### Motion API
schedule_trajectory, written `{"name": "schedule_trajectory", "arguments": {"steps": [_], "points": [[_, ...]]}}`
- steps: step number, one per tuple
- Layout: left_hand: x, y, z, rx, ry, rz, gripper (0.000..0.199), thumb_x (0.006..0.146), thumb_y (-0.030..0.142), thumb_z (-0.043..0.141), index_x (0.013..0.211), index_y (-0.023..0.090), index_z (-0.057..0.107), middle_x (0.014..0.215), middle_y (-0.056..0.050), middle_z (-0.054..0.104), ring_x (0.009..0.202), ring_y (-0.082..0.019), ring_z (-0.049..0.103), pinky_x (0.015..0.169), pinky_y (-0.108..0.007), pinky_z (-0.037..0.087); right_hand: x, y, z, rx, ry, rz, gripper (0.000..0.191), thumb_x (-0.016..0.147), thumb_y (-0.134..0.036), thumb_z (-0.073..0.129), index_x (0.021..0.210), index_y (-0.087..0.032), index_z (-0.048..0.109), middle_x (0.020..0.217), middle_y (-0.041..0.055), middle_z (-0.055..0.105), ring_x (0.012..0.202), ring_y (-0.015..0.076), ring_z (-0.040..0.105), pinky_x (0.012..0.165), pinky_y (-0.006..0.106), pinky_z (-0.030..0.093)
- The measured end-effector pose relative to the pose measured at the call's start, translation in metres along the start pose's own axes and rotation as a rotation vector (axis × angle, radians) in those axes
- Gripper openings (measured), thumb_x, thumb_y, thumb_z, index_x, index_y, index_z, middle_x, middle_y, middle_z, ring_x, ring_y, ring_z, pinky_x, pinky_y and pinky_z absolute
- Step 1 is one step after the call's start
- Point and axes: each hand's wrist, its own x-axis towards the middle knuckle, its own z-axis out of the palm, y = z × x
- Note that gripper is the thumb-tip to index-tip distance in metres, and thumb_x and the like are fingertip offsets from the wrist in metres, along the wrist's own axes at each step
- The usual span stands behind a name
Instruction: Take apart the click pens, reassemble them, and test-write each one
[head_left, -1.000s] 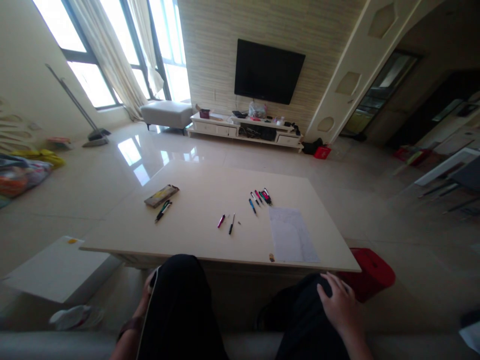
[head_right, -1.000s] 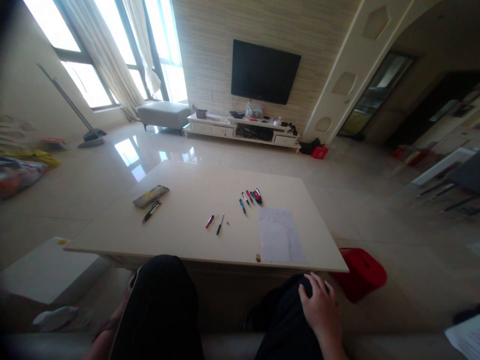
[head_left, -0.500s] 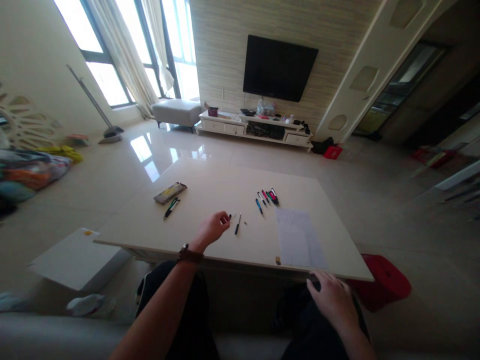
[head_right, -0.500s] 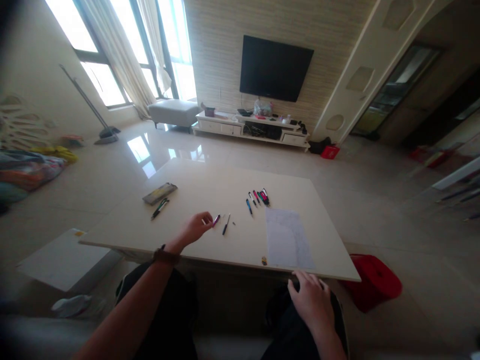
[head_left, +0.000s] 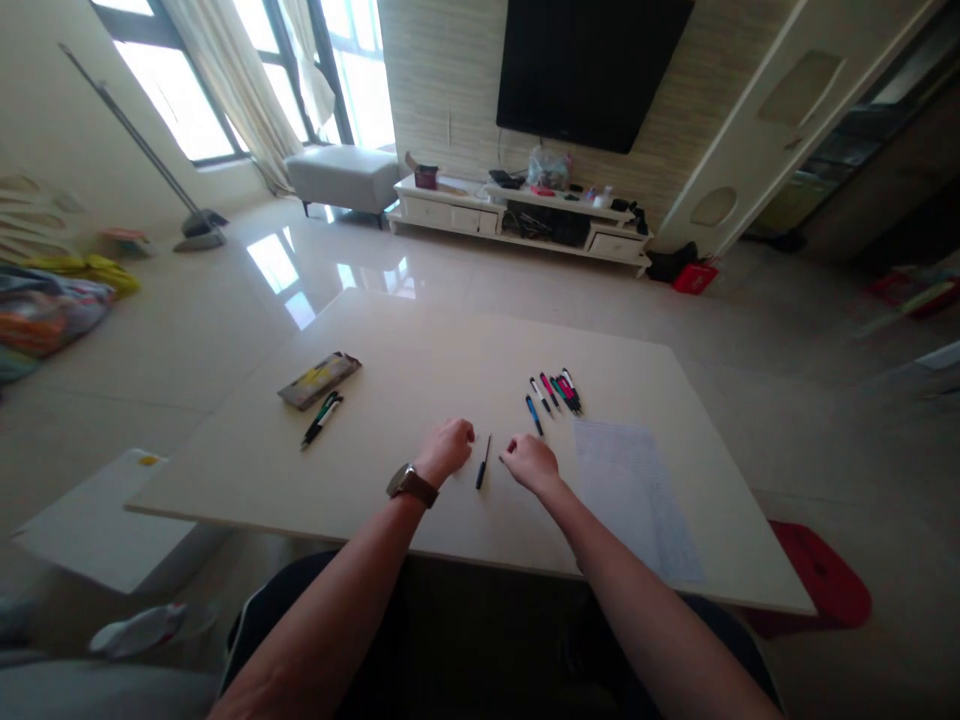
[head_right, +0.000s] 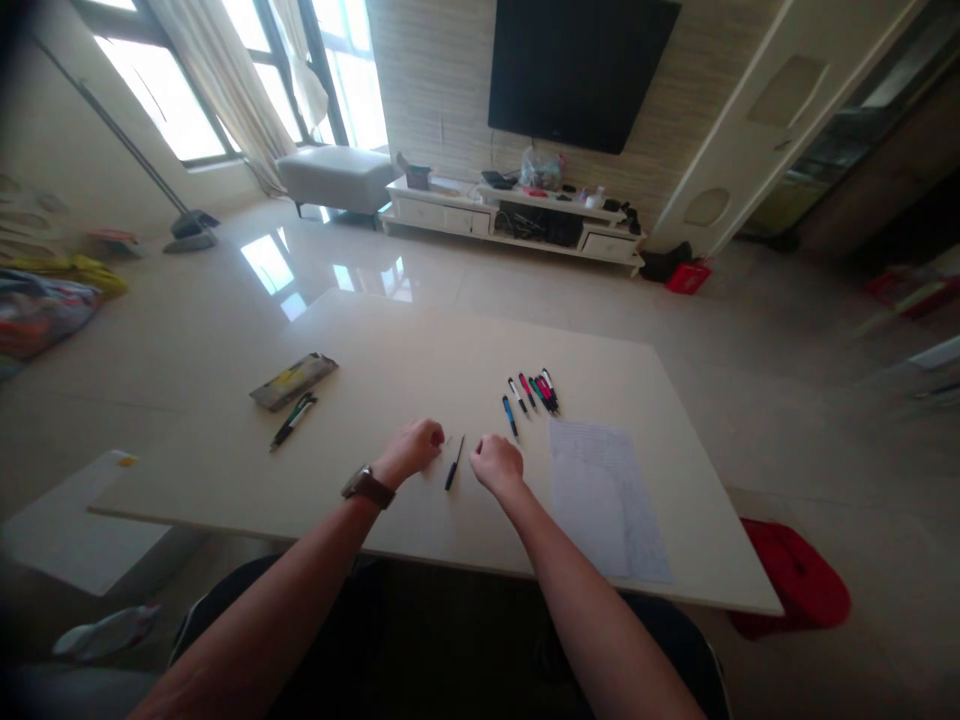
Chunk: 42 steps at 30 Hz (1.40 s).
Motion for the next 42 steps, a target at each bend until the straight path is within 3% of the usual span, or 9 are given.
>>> {"name": "schedule_trajectory", "arguments": {"steps": [3,6,18,28,33,38,42], "points": [[0.009,-0.004,0.003,0.032,-0.015,0.046,0.028,0.077,0.006,0.055,0.090,0.022,0.074,0.099,-0.008,0.071,0.100,-0.024,0.059,0.086,-0.036,0.041,0.033,-0.010,0.015,-0.013,-0.025,0.054,0.029,0.089,-0.033,0.052,0.099,-0.015,0.073,0.106,0.0134,0.074,0.099,0.0248,0.068,0.080,0.032,0.047],[0.012,-0.006,0.005,0.061,-0.030,0.062,0.028,0.076,0.005,0.055,0.087,0.022,0.075,0.099,-0.009,0.070,0.106,-0.027,0.056,0.090,-0.041,0.038,0.050,-0.013,0.024,-0.013,-0.065,0.101,0.036,0.088,-0.038,0.054,0.103,-0.012,0.072,0.106,0.0152,0.074,0.099,0.0263,0.069,0.081,0.034,0.049],[0.008,-0.001,-0.003,0.136,-0.043,-0.012,0.025,0.077,0.009,0.053,0.085,0.020,0.074,0.101,-0.011,0.072,0.105,-0.028,0.058,0.089,-0.043,0.040,0.070,-0.039,0.036,-0.026,-0.087,0.225,0.033,0.081,-0.031,0.063,0.106,-0.014,0.075,0.113,0.0212,0.072,0.108,0.0318,0.069,0.085,0.036,0.053],[0.011,0.003,-0.004,0.141,-0.103,-0.061,0.022,0.075,0.013,0.058,0.086,0.022,0.076,0.096,-0.010,0.074,0.102,-0.028,0.064,0.092,-0.044,0.043,0.057,-0.047,0.037,0.020,-0.095,0.212,0.033,0.079,-0.028,0.064,0.106,-0.014,0.076,0.112,0.0219,0.073,0.107,0.0311,0.069,0.085,0.036,0.054],[0.011,0.003,-0.004,0.144,-0.119,-0.060,0.023,0.073,0.011,0.059,0.085,0.021,0.076,0.096,-0.011,0.075,0.103,-0.029,0.065,0.093,-0.046,0.042,0.048,-0.045,0.019,0.030,-0.079,0.173,0.032,0.079,-0.029,0.061,0.103,-0.013,0.076,0.109,0.0221,0.073,0.104,0.0302,0.070,0.081,0.034,0.052],[0.008,0.002,0.003,0.145,-0.124,-0.043,0.021,0.073,0.011,0.061,0.085,0.021,0.075,0.097,-0.010,0.075,0.100,-0.029,0.066,0.093,-0.047,0.040,0.013,-0.026,-0.010,0.127,0.071,0.080,0.027,0.081,-0.036,0.056,0.081,-0.017,0.074,0.087,0.0155,0.074,0.084,0.0248,0.069,0.068,0.030,0.045],[0.006,-0.003,0.009,0.152,-0.122,-0.040,0.018,0.074,0.014,0.062,0.085,0.022,0.075,0.095,-0.009,0.075,0.097,-0.028,0.066,0.092,-0.046,0.040,-0.019,0.000,-0.013,0.275,0.168,0.039,0.013,0.077,-0.028,0.057,0.070,-0.019,0.065,0.073,0.0063,0.069,0.068,0.0178,0.060,0.061,0.027,0.036]]}}
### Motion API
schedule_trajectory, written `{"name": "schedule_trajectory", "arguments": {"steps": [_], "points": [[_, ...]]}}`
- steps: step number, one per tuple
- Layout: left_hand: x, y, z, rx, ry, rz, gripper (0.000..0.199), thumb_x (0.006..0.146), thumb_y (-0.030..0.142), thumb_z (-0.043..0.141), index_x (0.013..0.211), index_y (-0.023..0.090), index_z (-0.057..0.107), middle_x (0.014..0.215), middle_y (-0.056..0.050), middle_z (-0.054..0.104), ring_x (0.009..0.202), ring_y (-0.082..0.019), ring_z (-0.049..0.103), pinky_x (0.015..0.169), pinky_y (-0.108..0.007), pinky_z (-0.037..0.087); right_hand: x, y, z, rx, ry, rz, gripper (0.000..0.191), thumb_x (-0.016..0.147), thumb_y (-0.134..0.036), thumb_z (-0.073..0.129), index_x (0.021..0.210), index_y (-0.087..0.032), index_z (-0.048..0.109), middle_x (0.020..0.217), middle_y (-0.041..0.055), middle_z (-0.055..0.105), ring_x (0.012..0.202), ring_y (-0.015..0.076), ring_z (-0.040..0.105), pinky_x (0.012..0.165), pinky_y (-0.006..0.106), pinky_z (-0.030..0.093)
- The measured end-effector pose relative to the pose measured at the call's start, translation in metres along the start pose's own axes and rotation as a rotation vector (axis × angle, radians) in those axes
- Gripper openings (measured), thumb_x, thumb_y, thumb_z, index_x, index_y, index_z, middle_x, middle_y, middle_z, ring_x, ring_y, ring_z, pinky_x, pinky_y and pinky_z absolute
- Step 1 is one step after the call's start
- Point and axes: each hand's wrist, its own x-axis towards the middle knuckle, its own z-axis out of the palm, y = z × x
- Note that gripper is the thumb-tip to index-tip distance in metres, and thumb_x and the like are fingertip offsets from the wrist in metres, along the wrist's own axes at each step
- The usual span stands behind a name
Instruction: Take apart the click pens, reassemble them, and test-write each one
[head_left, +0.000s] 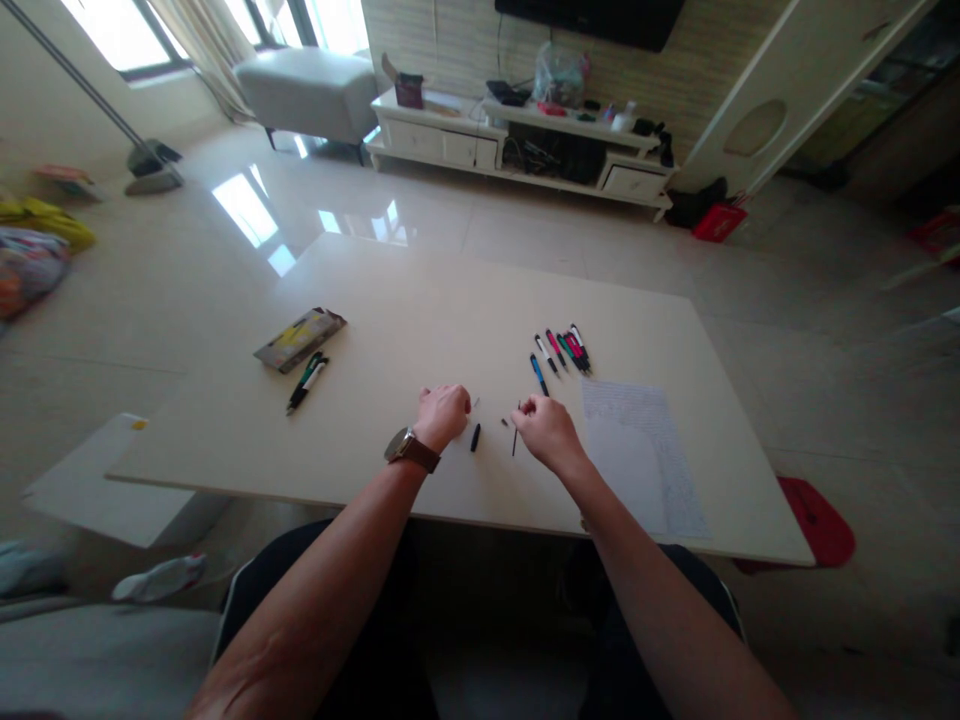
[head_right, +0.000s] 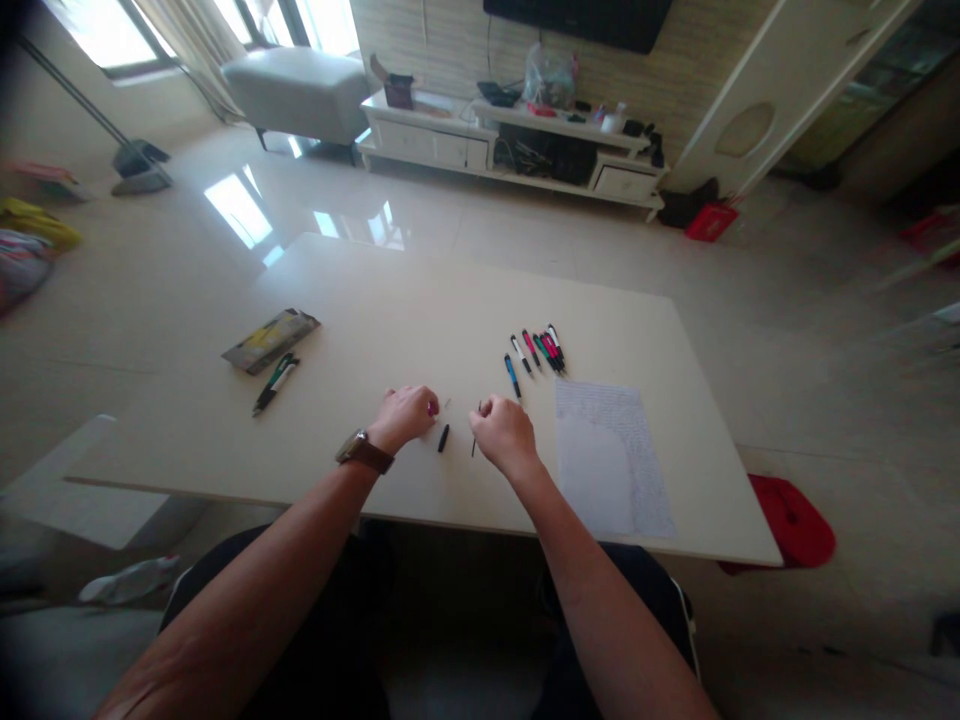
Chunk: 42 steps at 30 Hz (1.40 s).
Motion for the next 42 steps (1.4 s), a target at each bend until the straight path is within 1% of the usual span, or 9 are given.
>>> {"name": "schedule_trajectory", "arguments": {"steps": [5,11,18,24,29,32,35,38,42], "points": [[0.001,-0.002,0.004,0.008,0.001,0.004,0.019,0.074,0.015,0.061,0.085,0.023,0.075,0.094,-0.007,0.075,0.094,-0.026,0.066,0.091,-0.044,0.039,-0.002,0.029,-0.011,0.224,-0.001,-0.057,0.012,0.074,-0.029,0.056,0.065,-0.020,0.056,0.062,-0.0001,0.057,0.059,0.0143,0.049,0.059,0.027,0.032],[0.005,-0.005,0.004,0.030,-0.016,-0.001,0.013,0.075,0.018,0.062,0.079,0.023,0.073,0.091,-0.005,0.075,0.091,-0.025,0.066,0.086,-0.040,0.040,0.009,0.045,-0.018,0.365,0.015,-0.010,0.013,0.073,-0.030,0.053,0.065,-0.020,0.053,0.057,-0.0028,0.050,0.056,0.0138,0.047,0.057,0.027,0.031],[0.016,-0.006,0.002,0.021,-0.066,0.006,0.014,0.075,0.029,0.069,0.089,0.025,0.071,0.090,-0.002,0.075,0.089,-0.022,0.066,0.080,-0.035,0.040,0.011,0.049,-0.014,0.315,-0.025,0.004,0.008,0.073,-0.025,0.055,0.066,-0.020,0.056,0.062,-0.0006,0.057,0.059,0.0141,0.048,0.059,0.027,0.031],[0.023,-0.004,0.008,0.041,-0.081,0.012,0.006,0.078,0.028,0.068,0.079,0.024,0.073,0.090,-0.004,0.074,0.092,-0.025,0.065,0.086,-0.039,0.039,0.014,0.052,-0.014,0.292,-0.003,-0.021,0.008,0.074,-0.021,0.055,0.066,-0.021,0.054,0.064,0.0001,0.058,0.061,0.0148,0.049,0.060,0.028,0.032],[0.022,-0.006,0.011,-0.012,-0.045,0.045,0.009,0.081,0.025,0.063,0.079,0.023,0.071,0.096,-0.005,0.070,0.096,-0.024,0.063,0.091,-0.041,0.037,0.015,0.055,-0.012,0.493,-0.042,-0.032,0.009,0.080,-0.025,0.049,0.072,-0.022,0.048,0.068,-0.0004,0.060,0.062,0.0148,0.054,0.061,0.027,0.037],[0.020,-0.005,0.007,-0.044,-0.021,0.072,0.009,0.082,0.026,0.061,0.084,0.022,0.069,0.099,-0.005,0.068,0.100,-0.024,0.061,0.090,-0.039,0.038,0.015,0.053,-0.010,0.682,-0.098,-0.001,0.007,0.083,-0.026,0.045,0.077,-0.023,0.043,0.073,-0.0003,0.065,0.058,0.0133,0.056,0.058,0.027,0.041],[0.018,-0.004,-0.001,-0.053,0.006,0.056,0.013,0.084,0.025,0.059,0.092,0.022,0.069,0.102,-0.006,0.067,0.101,-0.024,0.061,0.088,-0.037,0.040,0.014,0.050,-0.009,0.808,-0.089,-0.017,0.006,0.083,-0.026,0.046,0.080,-0.023,0.041,0.072,-0.0016,0.065,0.054,0.0123,0.055,0.054,0.026,0.042],[0.016,-0.005,-0.006,-0.048,0.014,0.031,0.019,0.087,0.024,0.052,0.093,0.023,0.069,0.103,-0.007,0.068,0.099,-0.023,0.061,0.086,-0.036,0.040,0.012,0.049,-0.008,0.839,-0.059,-0.044,0.008,0.083,-0.027,0.047,0.082,-0.024,0.041,0.069,-0.0036,0.061,0.053,0.0119,0.055,0.054,0.026,0.044],[0.012,-0.005,-0.005,-0.024,-0.036,0.032,0.014,0.084,0.028,0.057,0.089,0.022,0.068,0.100,-0.006,0.068,0.096,-0.023,0.061,0.083,-0.035,0.040,0.012,0.050,-0.003,0.801,-0.072,-0.044,0.009,0.081,-0.028,0.051,0.083,-0.023,0.044,0.069,-0.0040,0.059,0.054,0.0117,0.054,0.053,0.026,0.044]]}}
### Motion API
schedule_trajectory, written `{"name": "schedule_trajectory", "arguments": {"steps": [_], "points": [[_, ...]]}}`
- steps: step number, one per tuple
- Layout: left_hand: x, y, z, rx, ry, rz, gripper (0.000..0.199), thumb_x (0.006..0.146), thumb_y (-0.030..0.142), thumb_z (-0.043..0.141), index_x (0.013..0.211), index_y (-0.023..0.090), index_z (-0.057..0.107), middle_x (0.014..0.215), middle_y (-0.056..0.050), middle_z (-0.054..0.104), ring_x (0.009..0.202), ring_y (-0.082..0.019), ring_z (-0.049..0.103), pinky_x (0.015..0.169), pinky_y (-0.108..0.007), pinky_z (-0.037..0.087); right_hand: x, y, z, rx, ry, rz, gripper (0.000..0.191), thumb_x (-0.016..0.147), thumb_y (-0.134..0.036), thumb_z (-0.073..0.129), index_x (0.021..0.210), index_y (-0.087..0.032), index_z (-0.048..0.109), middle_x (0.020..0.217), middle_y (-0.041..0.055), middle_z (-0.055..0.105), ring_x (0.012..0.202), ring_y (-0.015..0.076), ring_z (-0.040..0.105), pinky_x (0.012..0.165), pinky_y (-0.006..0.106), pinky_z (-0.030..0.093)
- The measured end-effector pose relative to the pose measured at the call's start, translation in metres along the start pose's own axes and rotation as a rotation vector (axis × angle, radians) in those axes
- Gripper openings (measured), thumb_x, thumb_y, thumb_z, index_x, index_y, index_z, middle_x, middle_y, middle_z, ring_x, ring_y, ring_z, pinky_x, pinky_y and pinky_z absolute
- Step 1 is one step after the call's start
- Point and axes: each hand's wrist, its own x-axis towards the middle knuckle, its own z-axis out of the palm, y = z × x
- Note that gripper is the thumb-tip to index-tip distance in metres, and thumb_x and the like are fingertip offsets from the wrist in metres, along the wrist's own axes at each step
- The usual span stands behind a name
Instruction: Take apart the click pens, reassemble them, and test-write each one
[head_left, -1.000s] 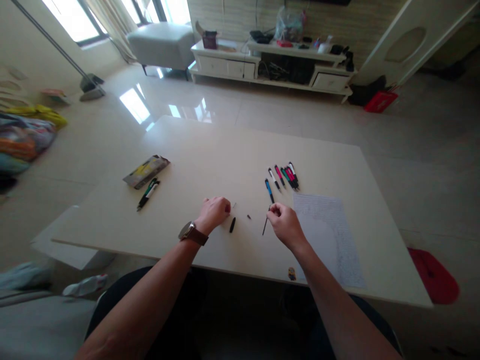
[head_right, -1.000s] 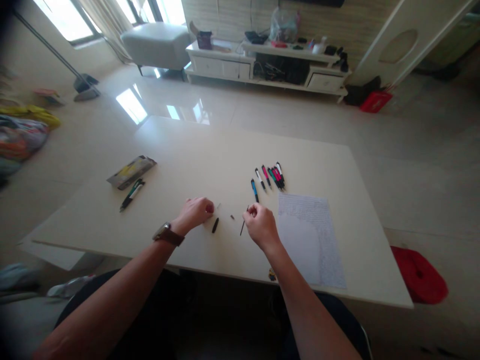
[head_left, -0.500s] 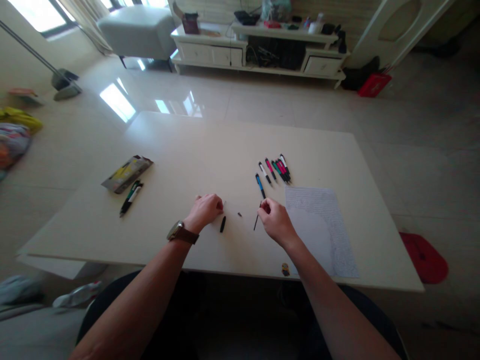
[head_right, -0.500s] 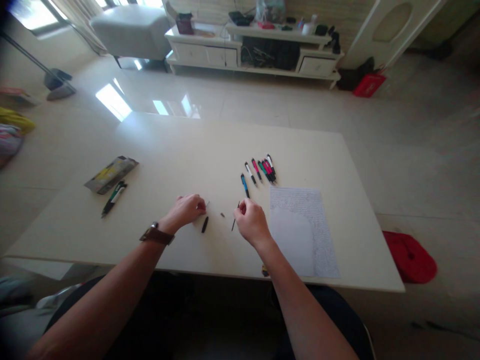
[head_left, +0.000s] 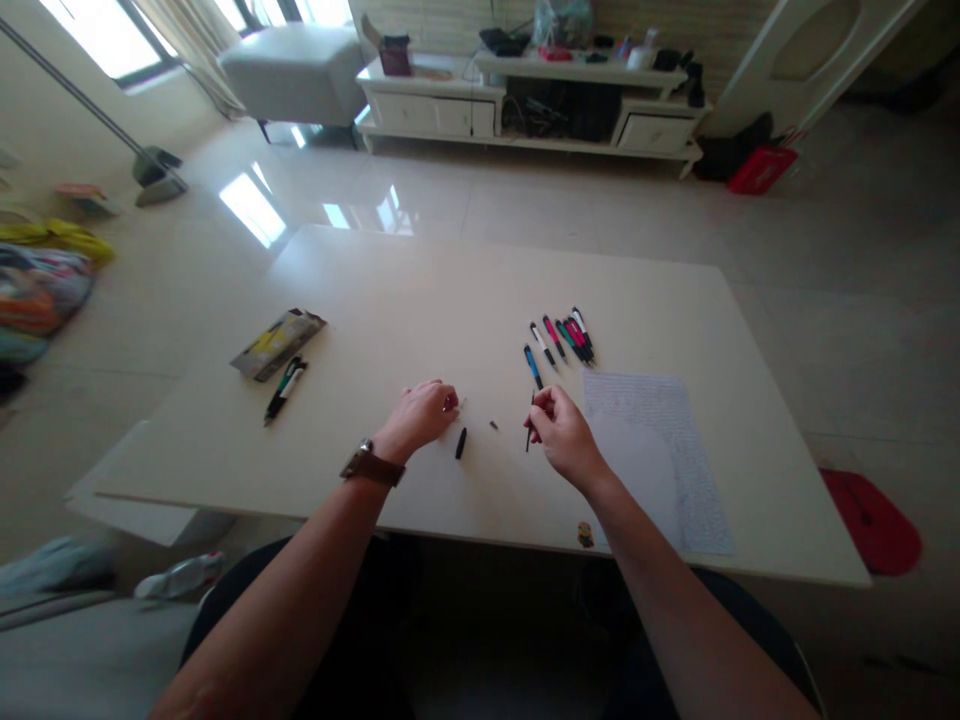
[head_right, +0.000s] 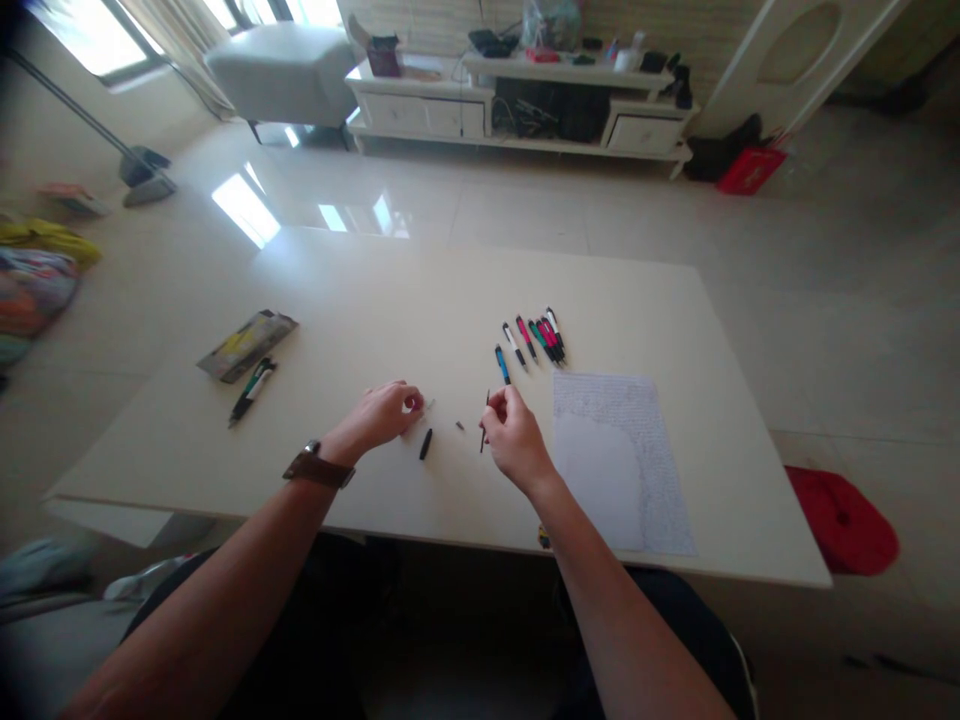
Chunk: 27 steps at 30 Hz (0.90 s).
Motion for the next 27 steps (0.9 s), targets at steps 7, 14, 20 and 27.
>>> {"name": "schedule_trajectory", "arguments": {"steps": [7,14,20,27], "points": [[-0.006,0.010,0.006,0.096,-0.019,-0.001,0.011,0.082,0.020,0.055,0.079,0.020,0.065,0.096,-0.008,0.069,0.092,-0.024,0.063,0.082,-0.037,0.040,0.008,0.005,0.008,0.047,-0.026,0.000,0.020,0.075,-0.028,0.059,0.092,-0.021,0.050,0.073,-0.0034,0.056,0.062,0.0133,0.057,0.056,0.027,0.049],[-0.002,0.011,0.011,0.068,-0.004,0.066,0.016,0.084,0.019,0.050,0.078,0.020,0.065,0.092,-0.008,0.068,0.093,-0.023,0.062,0.086,-0.040,0.040,0.013,0.005,0.008,0.047,-0.015,-0.008,0.023,0.077,-0.029,0.059,0.098,-0.018,0.058,0.074,-0.0023,0.058,0.062,0.0132,0.059,0.060,0.028,0.052],[0.000,0.019,0.006,-0.394,-0.085,0.255,0.011,0.086,0.026,0.057,0.087,0.019,0.066,0.084,-0.003,0.070,0.073,-0.014,0.060,0.069,-0.027,0.045,0.015,0.002,0.004,0.157,0.108,0.018,0.020,0.079,-0.035,0.062,0.088,-0.019,0.054,0.079,0.0024,0.067,0.068,0.0161,0.068,0.063,0.028,0.052],[-0.003,0.032,-0.004,-0.592,-0.028,0.307,0.010,0.082,0.027,0.067,0.083,0.018,0.069,0.075,0.000,0.068,0.068,-0.011,0.056,0.066,-0.025,0.045,0.013,0.002,0.005,0.278,0.208,0.015,0.022,0.077,-0.035,0.067,0.088,-0.019,0.054,0.080,0.0007,0.068,0.073,0.0160,0.070,0.068,0.029,0.053]]}}
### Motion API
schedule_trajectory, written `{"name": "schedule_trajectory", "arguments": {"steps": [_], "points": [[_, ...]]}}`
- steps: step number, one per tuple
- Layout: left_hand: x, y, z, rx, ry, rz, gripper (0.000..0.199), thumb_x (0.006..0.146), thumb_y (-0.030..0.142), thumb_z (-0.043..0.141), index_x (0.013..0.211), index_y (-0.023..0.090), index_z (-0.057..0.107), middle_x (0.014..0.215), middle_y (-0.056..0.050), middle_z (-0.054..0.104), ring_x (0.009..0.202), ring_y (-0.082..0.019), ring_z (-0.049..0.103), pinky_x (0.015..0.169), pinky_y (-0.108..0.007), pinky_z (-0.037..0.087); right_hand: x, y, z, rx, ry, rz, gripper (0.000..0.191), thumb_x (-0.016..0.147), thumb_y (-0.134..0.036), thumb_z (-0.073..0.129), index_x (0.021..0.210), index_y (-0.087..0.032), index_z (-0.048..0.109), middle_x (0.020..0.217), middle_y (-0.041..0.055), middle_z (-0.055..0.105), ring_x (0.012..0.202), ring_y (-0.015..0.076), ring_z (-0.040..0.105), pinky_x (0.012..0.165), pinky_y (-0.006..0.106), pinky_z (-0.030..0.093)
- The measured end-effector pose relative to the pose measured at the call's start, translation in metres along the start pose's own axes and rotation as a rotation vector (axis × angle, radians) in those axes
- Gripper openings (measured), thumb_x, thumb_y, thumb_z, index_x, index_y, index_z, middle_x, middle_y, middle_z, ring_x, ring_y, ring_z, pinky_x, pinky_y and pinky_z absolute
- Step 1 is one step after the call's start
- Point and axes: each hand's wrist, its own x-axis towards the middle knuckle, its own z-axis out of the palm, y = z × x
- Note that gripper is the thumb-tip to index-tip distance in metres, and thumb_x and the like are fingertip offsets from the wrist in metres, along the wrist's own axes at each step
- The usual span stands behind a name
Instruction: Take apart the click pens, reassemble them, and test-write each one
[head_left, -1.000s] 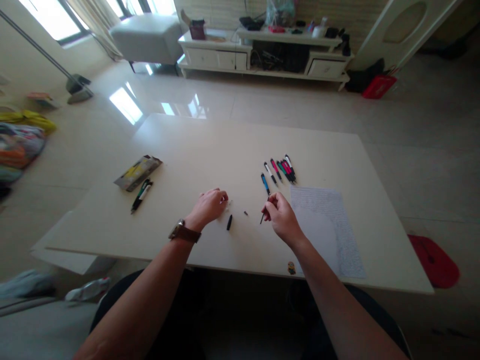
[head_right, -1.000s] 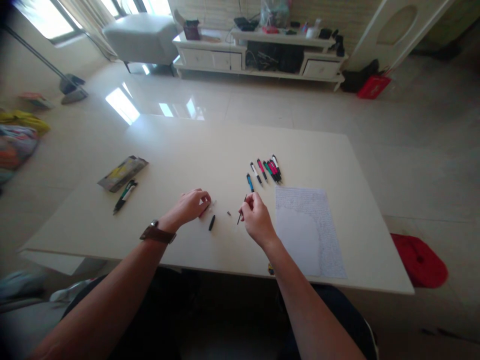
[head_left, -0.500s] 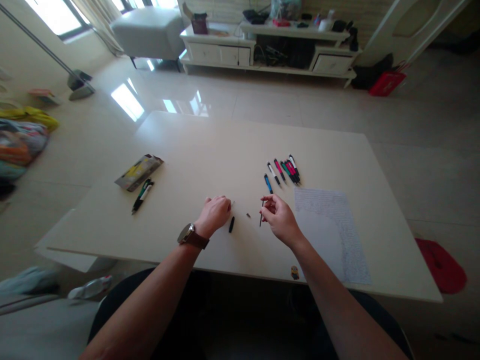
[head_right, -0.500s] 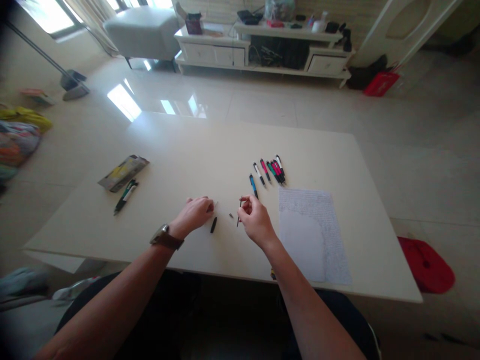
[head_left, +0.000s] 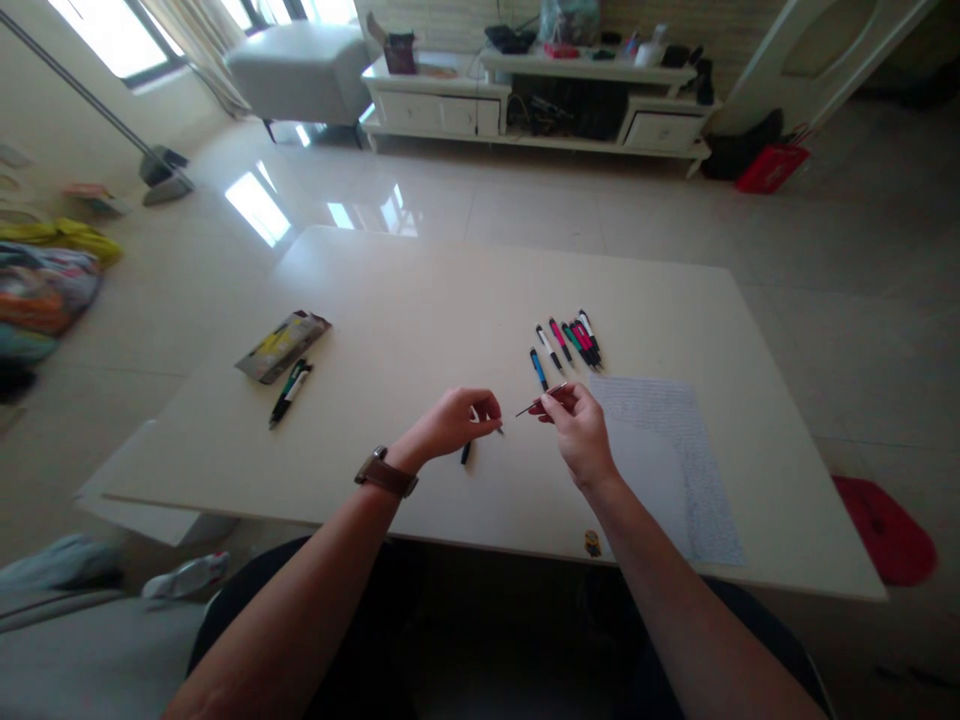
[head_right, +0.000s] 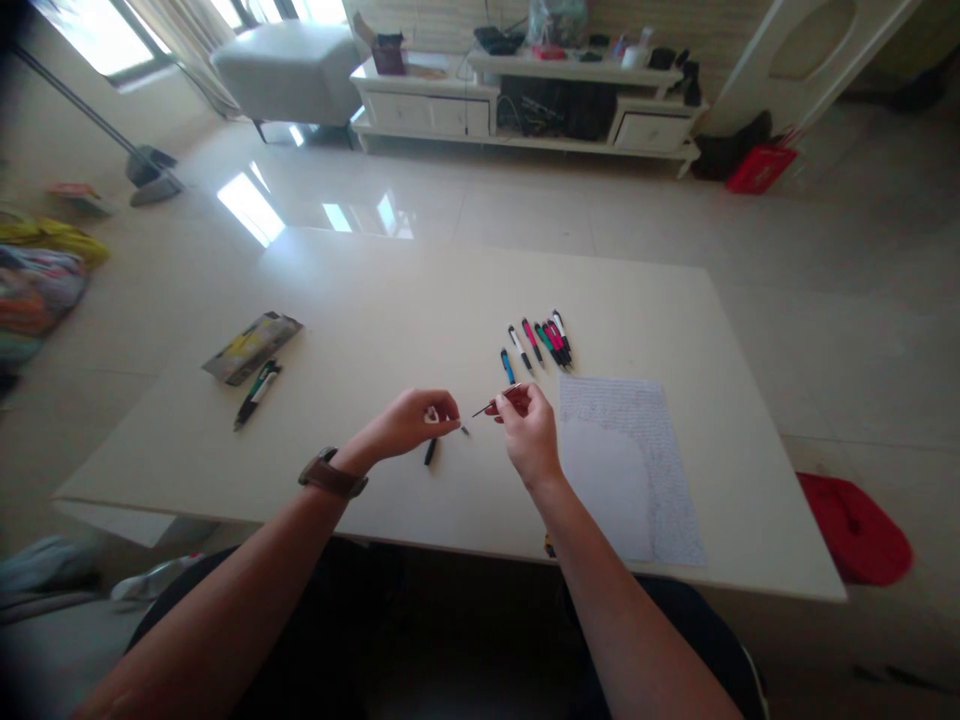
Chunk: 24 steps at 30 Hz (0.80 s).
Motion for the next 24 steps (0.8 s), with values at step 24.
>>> {"name": "schedule_trajectory", "arguments": {"steps": [24], "points": [[0.0000,0.0015,0.0013,-0.092,0.029,0.082,0.012,0.082,0.028,0.068,0.083,0.017,0.071,0.073,0.000,0.068,0.068,-0.011,0.057,0.067,-0.025,0.044,-0.0006,0.0009,0.0018,0.061,-0.006,0.014,0.021,0.078,-0.033,0.070,0.086,-0.020,0.055,0.081,0.0005,0.069,0.076,0.0170,0.071,0.072,0.031,0.054]]}}
